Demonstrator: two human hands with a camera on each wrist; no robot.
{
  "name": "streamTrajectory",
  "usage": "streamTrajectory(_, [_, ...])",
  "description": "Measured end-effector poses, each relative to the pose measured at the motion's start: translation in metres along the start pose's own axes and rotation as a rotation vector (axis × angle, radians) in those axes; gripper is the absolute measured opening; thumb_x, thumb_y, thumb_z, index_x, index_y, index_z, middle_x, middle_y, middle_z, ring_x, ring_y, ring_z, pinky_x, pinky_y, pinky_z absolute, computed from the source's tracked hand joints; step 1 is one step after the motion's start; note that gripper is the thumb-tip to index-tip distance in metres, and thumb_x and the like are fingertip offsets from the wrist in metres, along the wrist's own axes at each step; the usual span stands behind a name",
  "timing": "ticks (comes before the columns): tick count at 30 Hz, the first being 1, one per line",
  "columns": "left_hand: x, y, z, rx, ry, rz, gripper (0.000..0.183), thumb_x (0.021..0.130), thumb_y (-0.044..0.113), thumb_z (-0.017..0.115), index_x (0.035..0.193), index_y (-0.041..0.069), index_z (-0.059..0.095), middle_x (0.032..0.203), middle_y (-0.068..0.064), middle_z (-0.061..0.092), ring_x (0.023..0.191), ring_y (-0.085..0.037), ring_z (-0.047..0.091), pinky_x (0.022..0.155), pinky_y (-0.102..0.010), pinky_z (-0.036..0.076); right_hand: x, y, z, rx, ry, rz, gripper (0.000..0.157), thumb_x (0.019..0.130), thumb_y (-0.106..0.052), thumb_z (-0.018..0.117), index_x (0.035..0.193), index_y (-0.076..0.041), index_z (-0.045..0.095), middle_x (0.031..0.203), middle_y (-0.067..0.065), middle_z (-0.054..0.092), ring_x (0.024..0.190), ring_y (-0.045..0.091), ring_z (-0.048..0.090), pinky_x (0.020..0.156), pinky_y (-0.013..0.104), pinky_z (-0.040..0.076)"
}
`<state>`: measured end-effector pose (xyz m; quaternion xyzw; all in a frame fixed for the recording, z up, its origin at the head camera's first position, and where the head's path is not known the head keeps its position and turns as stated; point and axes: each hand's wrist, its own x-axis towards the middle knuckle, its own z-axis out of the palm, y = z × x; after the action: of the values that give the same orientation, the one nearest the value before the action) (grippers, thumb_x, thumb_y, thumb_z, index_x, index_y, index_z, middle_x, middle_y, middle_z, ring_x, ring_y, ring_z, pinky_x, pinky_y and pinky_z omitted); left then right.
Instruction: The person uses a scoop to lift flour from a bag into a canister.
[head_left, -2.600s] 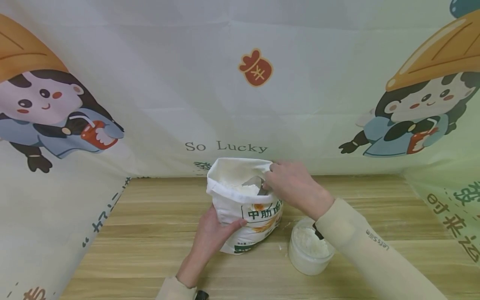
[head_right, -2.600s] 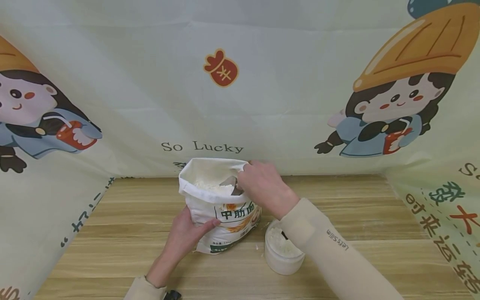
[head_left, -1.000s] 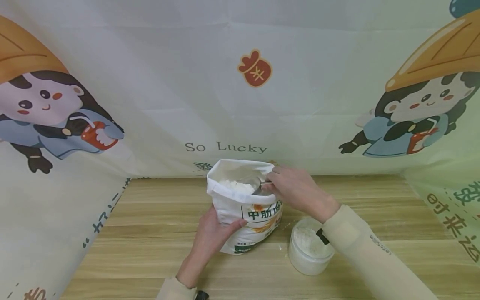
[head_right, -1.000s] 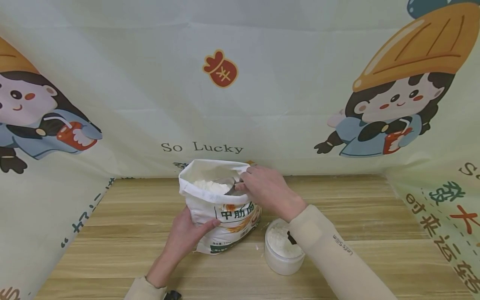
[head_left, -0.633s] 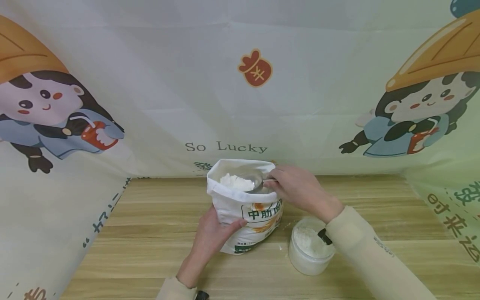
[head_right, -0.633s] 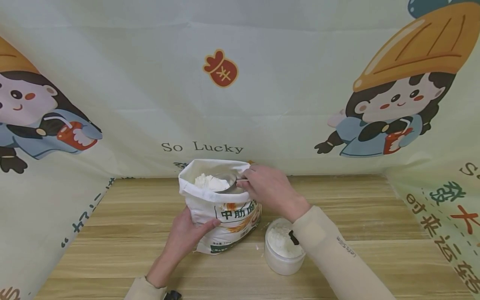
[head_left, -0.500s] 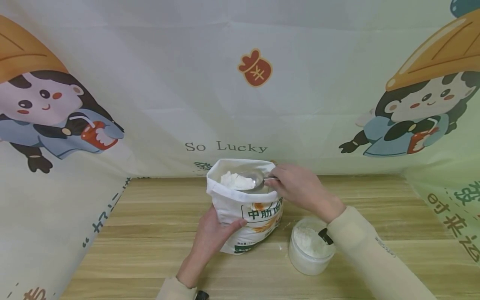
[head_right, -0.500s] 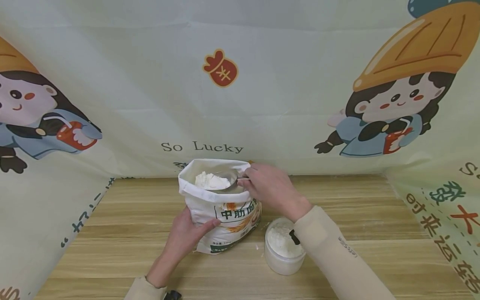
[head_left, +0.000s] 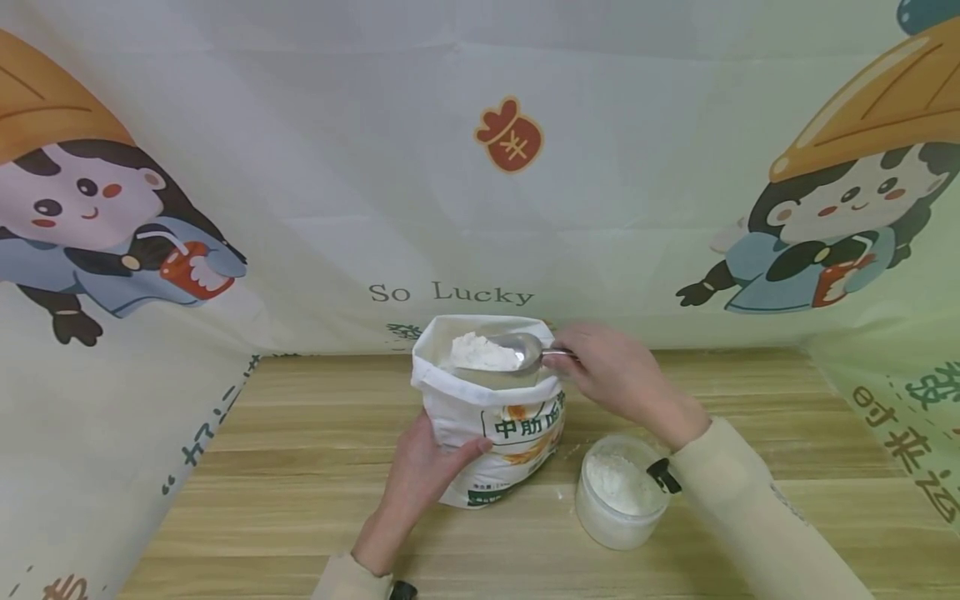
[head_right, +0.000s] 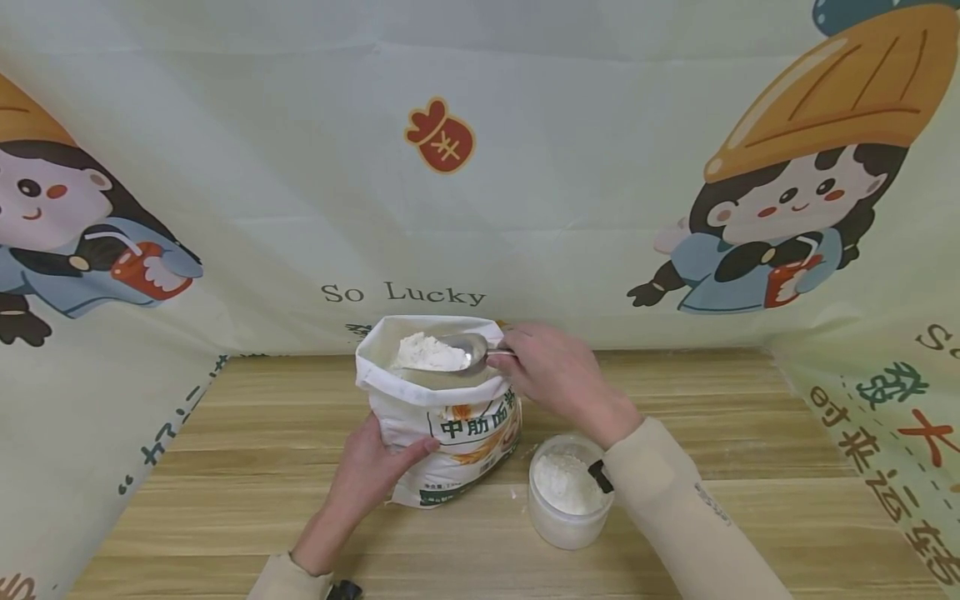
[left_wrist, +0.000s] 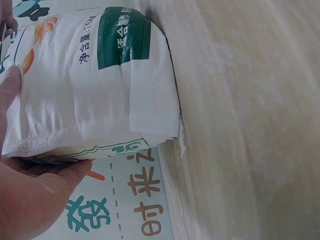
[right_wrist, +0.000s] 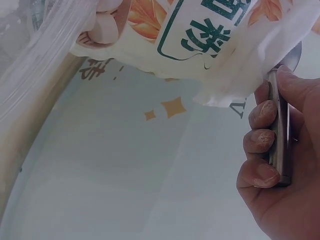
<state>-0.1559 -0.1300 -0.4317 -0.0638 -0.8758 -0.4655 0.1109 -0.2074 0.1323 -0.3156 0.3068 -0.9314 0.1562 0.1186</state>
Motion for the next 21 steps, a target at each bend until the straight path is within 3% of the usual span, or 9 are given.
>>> streamTrajectory(21, [0.001, -0.001, 0.001, -0.003, 0.008, 0.012, 0.061, 0.080, 0.028, 0.091, 0.128, 0.008, 0.060, 0.113, -0.008, 0.073, 0.102, -0.026, 0.069, 0.084, -0.047, 0.058, -0.018, 0.009, -0.004, 0.035, 0.095, 0.030, 0.016, 0.101, -0.024, 0.068, 0.103, -0.009, 0.072, 0.093, 0.001, 0.070, 0.080, 0.018, 0.060, 0.069, 0.038, 0.053])
